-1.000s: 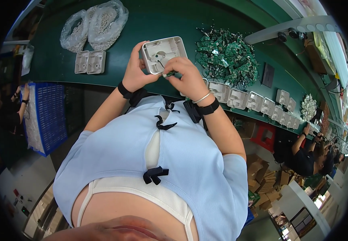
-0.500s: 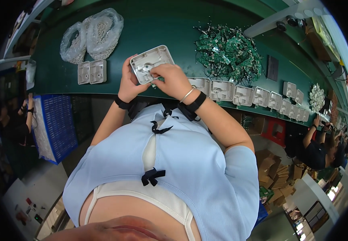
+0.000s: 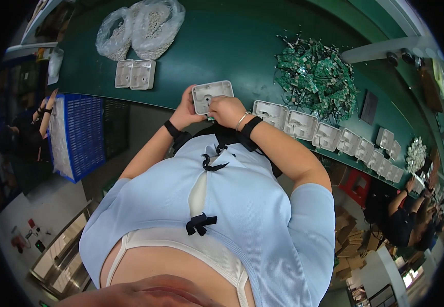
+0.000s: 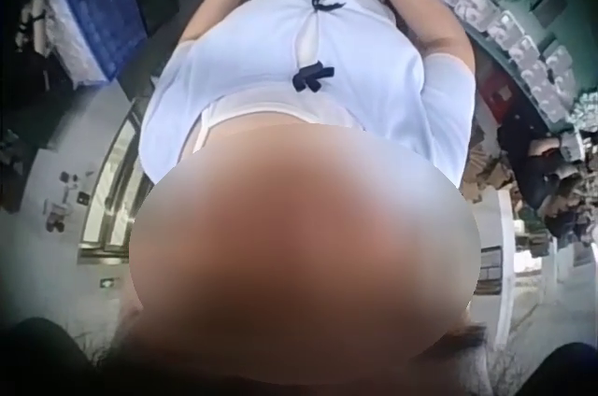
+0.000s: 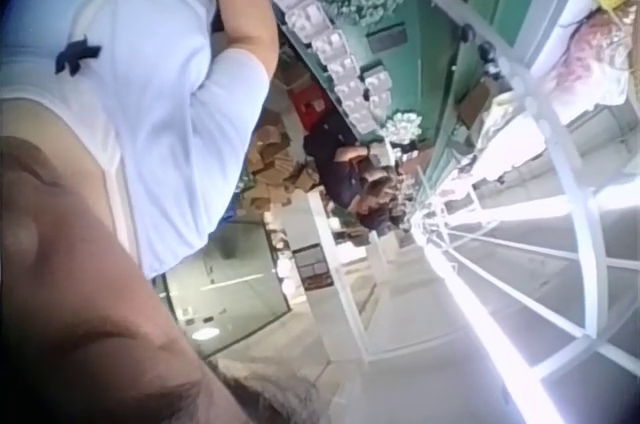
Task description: The person picks up a plastic housing and a circuit board, fits the board into the housing, and presses it into place. They then pick up a wire, tuck it into the housing, and place the assembled unit on the table before repeating the process.
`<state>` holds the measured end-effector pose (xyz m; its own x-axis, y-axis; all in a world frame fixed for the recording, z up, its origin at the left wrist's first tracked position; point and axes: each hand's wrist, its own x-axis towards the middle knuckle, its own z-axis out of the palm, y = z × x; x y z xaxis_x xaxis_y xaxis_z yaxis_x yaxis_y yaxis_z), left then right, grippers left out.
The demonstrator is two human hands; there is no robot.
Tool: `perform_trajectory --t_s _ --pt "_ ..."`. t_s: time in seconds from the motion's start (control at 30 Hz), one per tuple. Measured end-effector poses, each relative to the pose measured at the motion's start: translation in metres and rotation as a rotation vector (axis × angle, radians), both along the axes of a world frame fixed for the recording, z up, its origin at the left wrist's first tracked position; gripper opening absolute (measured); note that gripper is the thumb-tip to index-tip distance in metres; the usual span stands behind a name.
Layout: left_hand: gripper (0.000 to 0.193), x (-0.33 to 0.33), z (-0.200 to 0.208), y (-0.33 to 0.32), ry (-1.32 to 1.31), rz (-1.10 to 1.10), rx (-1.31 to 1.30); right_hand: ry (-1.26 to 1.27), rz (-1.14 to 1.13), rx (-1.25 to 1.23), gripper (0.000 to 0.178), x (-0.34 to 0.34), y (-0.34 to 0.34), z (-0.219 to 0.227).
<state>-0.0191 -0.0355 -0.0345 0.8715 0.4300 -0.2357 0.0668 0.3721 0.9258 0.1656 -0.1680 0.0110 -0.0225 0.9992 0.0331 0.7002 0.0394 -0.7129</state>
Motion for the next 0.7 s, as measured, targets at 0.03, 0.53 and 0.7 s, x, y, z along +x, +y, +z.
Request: perform_trajectory --t_s 0.03,0.53,0.7 --pt "0.118 -0.004 0.001 0.002 0.001 0.002 0.001 0.005 0.005 -0.032 0.012 0.0 0.0 -0.009" --pt "0.069 -0.062 -0.009 0.138 0.821 0.534 1.423 -0.212 0.067 -0.084 0.013 0.0 -0.025 -0.054" --pt "0.054 -0.058 -0.017 0.152 1.119 0.457 1.249 -0.246 0.036 0.022 0.014 0.001 -0.035 -0.061"
